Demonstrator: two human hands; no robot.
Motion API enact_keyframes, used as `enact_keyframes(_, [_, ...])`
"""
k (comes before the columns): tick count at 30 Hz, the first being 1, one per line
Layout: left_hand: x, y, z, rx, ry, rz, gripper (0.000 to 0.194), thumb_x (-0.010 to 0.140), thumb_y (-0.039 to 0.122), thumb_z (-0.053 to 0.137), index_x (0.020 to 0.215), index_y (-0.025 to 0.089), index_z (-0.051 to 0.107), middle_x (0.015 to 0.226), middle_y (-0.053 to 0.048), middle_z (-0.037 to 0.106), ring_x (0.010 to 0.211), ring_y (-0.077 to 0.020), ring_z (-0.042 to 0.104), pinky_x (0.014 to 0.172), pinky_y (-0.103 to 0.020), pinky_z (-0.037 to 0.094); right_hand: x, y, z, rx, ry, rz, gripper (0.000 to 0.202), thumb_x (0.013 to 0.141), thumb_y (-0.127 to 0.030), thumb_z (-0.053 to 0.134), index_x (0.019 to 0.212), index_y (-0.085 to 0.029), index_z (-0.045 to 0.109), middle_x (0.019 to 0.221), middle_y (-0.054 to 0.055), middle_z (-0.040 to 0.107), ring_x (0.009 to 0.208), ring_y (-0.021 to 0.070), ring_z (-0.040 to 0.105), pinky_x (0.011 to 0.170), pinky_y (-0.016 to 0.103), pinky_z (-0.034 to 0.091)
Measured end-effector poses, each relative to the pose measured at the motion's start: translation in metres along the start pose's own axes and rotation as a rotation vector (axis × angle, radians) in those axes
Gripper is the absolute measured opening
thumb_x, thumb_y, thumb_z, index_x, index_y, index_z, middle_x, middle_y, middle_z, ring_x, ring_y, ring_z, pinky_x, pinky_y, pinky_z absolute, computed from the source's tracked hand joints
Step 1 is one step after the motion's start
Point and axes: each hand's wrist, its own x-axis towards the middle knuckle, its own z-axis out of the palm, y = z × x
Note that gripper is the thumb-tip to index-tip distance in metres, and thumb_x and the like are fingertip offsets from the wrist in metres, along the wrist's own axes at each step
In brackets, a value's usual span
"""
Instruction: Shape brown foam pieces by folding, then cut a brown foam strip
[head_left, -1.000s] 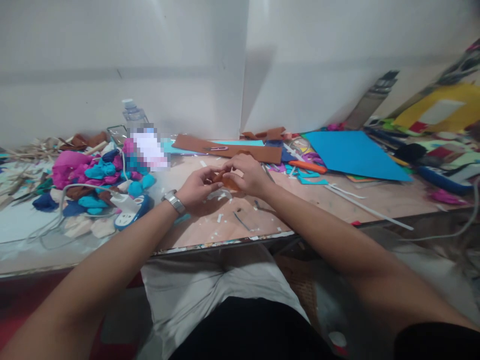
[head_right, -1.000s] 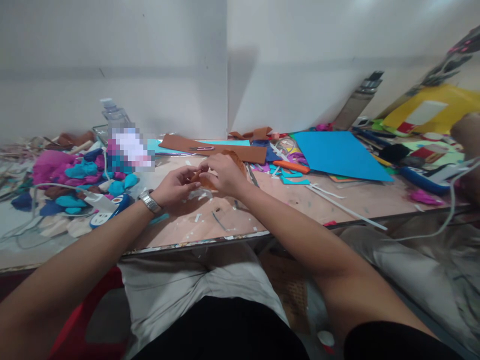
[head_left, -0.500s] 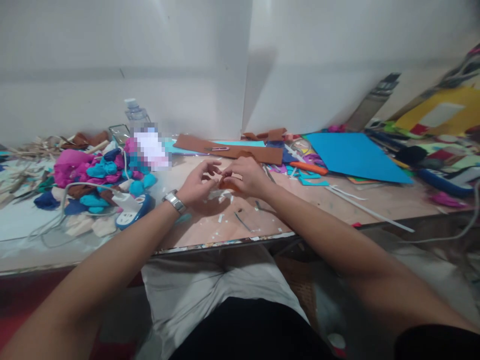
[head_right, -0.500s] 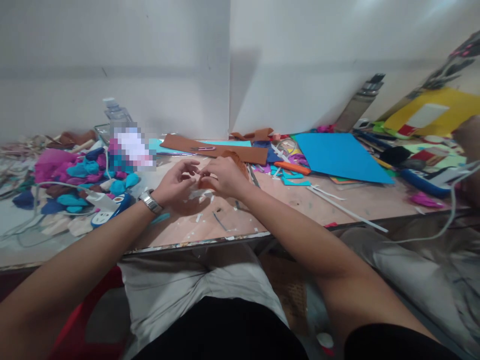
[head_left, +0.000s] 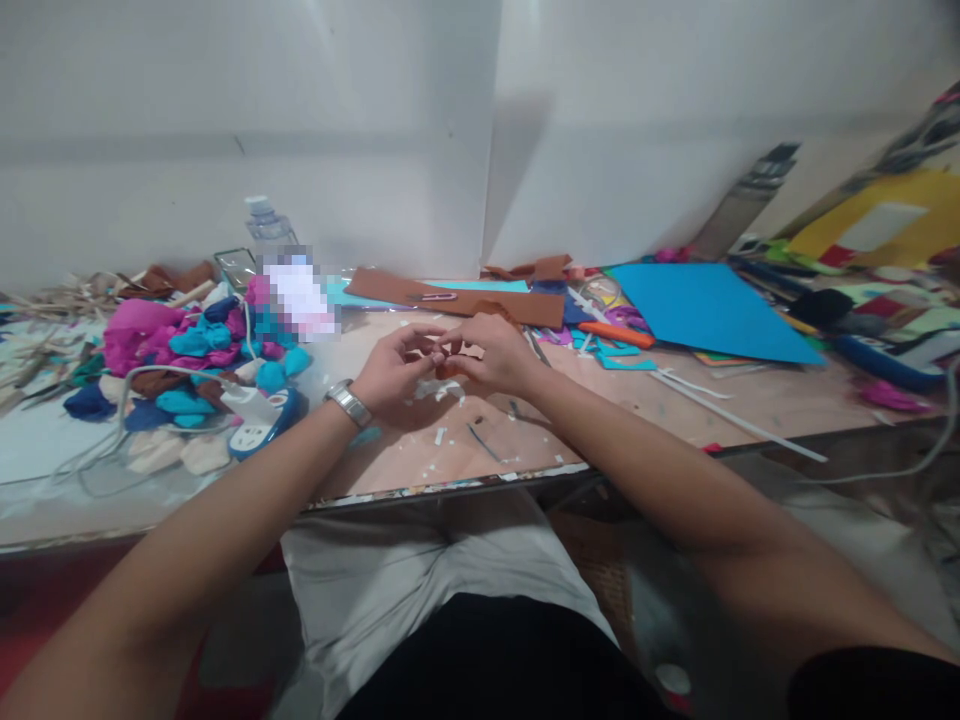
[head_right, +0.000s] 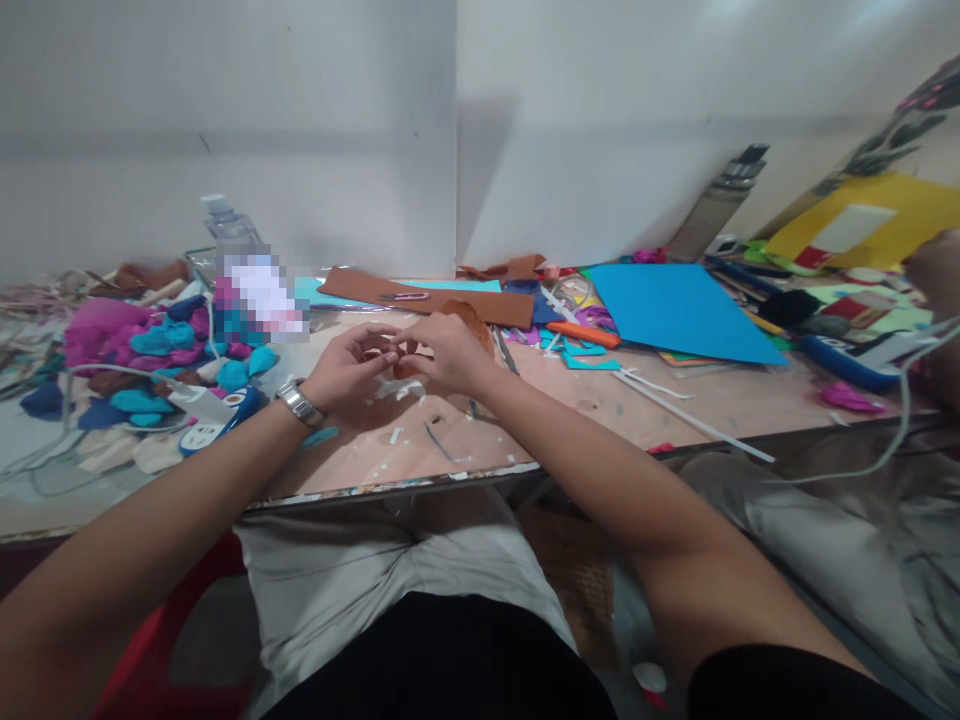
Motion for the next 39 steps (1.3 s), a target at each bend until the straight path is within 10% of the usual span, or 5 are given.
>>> enact_keyframes(10, [0.000, 0.004, -0.001, 0.080, 0.083, -0.005, 0.039, 0.081, 0.049, 0.080, 0.097, 0.015, 0.074, 0.099, -0.010, 0.077, 0.086, -0.0197, 0.071, 0.079, -0.032, 0.058, -0.001, -0.007, -0.005, -0.017, 0.042, 0.109, 0.012, 0.088, -0.031, 0.076, 0.081, -0.021, 0.078, 0.084, 0.003, 0.078, 0.083, 0.0213, 0.066, 0.082, 0.035, 0.042])
enact_keyframes(39, [-0.001, 0.000, -0.003, 0.052, 0.042, -0.053, 0.037, 0.081, 0.048, 0.081, 0.099, 0.016, 0.075, 0.097, -0.010, 0.079, 0.085, -0.0208, 0.073, 0.077, -0.032, 0.058, -0.002, -0.005, -0.004, -0.031, 0.015, 0.105, 0.012, 0.089, -0.031, 0.073, 0.083, -0.022, 0.078, 0.083, 0.002, 0.079, 0.085, 0.0218, 0.066, 0.084, 0.036, 0.042])
